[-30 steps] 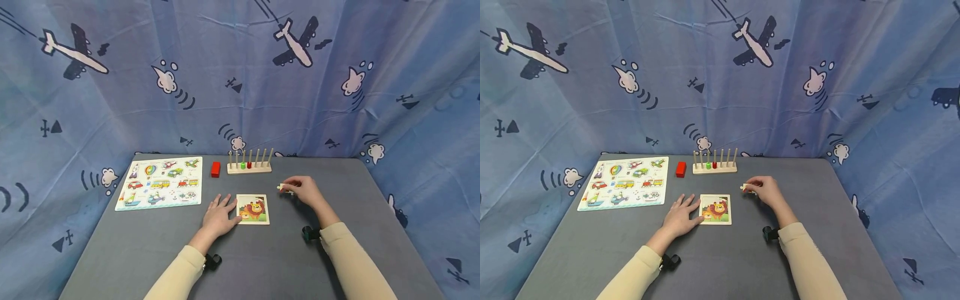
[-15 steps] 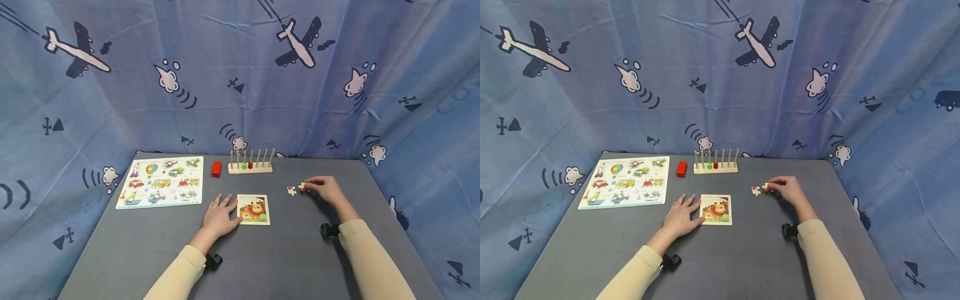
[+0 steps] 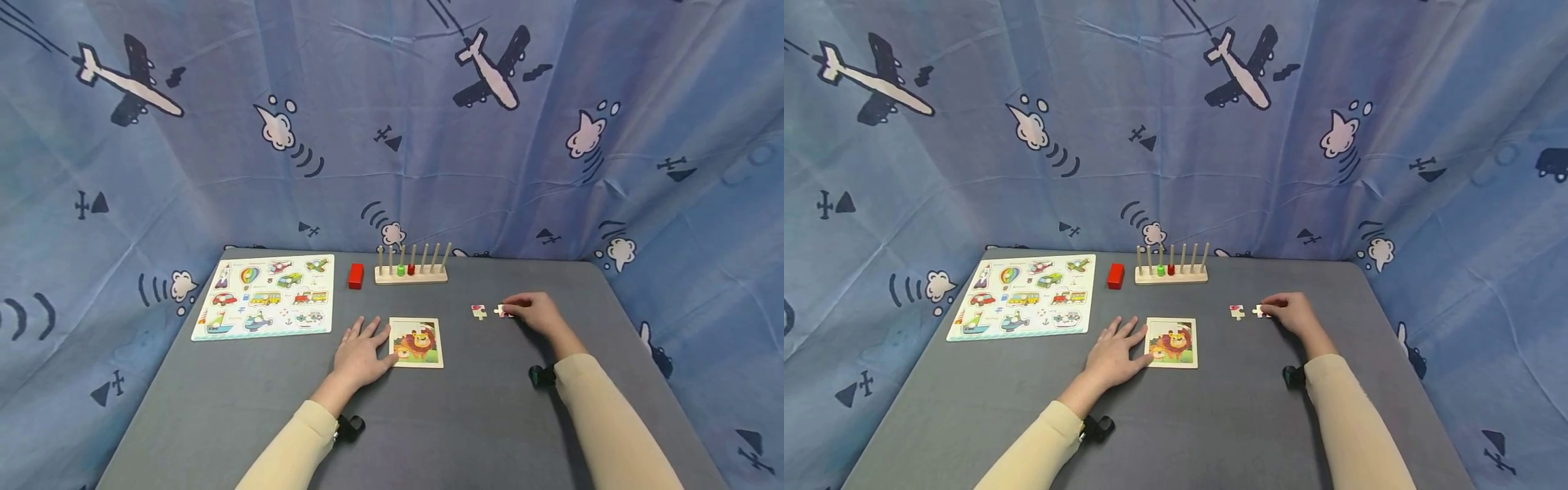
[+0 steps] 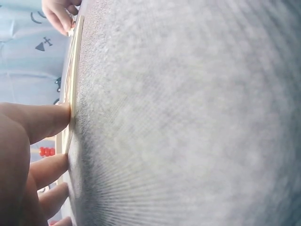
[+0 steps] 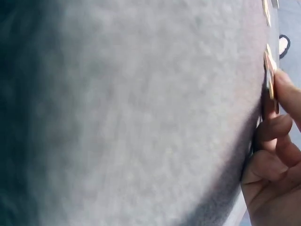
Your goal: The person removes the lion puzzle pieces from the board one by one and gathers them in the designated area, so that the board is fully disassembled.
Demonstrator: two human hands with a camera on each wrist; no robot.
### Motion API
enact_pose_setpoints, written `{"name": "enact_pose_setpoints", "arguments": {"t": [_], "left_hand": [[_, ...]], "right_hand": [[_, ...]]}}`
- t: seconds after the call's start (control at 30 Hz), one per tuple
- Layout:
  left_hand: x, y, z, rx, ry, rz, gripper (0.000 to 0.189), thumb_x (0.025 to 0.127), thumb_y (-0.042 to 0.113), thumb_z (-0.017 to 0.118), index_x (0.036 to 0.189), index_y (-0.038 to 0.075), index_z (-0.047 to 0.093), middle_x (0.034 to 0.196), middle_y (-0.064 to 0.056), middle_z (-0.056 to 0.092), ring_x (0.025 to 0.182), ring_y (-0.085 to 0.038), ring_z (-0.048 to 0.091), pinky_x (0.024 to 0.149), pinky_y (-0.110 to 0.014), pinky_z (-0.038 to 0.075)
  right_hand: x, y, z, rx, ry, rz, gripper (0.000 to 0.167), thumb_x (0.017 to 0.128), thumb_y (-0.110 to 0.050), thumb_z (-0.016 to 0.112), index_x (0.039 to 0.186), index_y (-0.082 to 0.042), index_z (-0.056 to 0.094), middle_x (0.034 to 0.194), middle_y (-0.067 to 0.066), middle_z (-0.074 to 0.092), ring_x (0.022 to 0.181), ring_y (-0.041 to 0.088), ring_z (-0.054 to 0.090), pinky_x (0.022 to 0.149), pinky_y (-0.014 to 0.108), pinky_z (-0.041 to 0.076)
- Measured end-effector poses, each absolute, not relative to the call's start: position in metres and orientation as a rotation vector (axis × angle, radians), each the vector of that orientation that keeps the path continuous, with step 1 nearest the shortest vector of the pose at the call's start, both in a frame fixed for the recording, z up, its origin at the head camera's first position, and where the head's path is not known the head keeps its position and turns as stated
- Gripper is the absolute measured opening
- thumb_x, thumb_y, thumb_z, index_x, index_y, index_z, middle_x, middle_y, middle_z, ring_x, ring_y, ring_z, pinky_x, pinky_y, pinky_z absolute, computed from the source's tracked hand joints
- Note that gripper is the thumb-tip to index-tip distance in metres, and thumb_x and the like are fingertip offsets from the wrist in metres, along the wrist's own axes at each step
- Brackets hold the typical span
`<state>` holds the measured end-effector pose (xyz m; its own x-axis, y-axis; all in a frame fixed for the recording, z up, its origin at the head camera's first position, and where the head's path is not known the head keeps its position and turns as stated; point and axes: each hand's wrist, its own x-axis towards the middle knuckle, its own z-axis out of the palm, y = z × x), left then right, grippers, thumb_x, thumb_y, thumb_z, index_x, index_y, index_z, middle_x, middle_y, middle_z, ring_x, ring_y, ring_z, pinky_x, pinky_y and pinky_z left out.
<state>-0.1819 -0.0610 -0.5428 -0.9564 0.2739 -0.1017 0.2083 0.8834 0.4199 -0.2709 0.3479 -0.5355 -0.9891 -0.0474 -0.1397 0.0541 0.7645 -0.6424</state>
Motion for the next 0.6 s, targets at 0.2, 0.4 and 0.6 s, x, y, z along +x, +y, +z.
{"name": "enact_pose_setpoints", "arguments": {"t": [0.2,0.4,0.6], "left_hand": [[-0.181,-0.061,-0.544,0.376,2.89,0.619,0.07,0.092,0.056,0.064,0.152,0.025,0.048,0.164,-0.003,0.035,0.155,-0.036,0.019,0.124,-0.054,0.021],[-0.181,-0.06,-0.544,0.373,2.89,0.618,0.069,0.092,0.056,0.064,0.152,0.024,0.049,0.163,-0.003,0.035,0.155,-0.036,0.019,0.124,-0.055,0.022],[-0.182,-0.06,-0.544,0.369,2.896,0.612,0.069,0.092,0.057,0.063,0.152,0.025,0.048,0.163,-0.004,0.035,0.155,-0.036,0.019,0.124,-0.054,0.021]], "right_hand": [[-0.272,0.345,-0.535,0.002,2.825,-0.981,0.033,0.099,-0.03,0.067,0.119,-0.004,0.073,0.12,0.021,0.069,0.112,0.038,0.061,0.097,0.055,0.048],[-0.268,0.338,-0.525,-0.004,2.859,-0.993,0.032,0.1,-0.026,0.064,0.123,-0.003,0.07,0.116,0.02,0.069,0.103,0.033,0.063,0.082,0.045,0.053],[-0.258,0.316,-0.503,-0.065,2.886,-1.072,0.034,0.1,-0.024,0.065,0.126,-0.002,0.068,0.113,0.02,0.071,0.09,0.032,0.07,0.066,0.033,0.053]]}}
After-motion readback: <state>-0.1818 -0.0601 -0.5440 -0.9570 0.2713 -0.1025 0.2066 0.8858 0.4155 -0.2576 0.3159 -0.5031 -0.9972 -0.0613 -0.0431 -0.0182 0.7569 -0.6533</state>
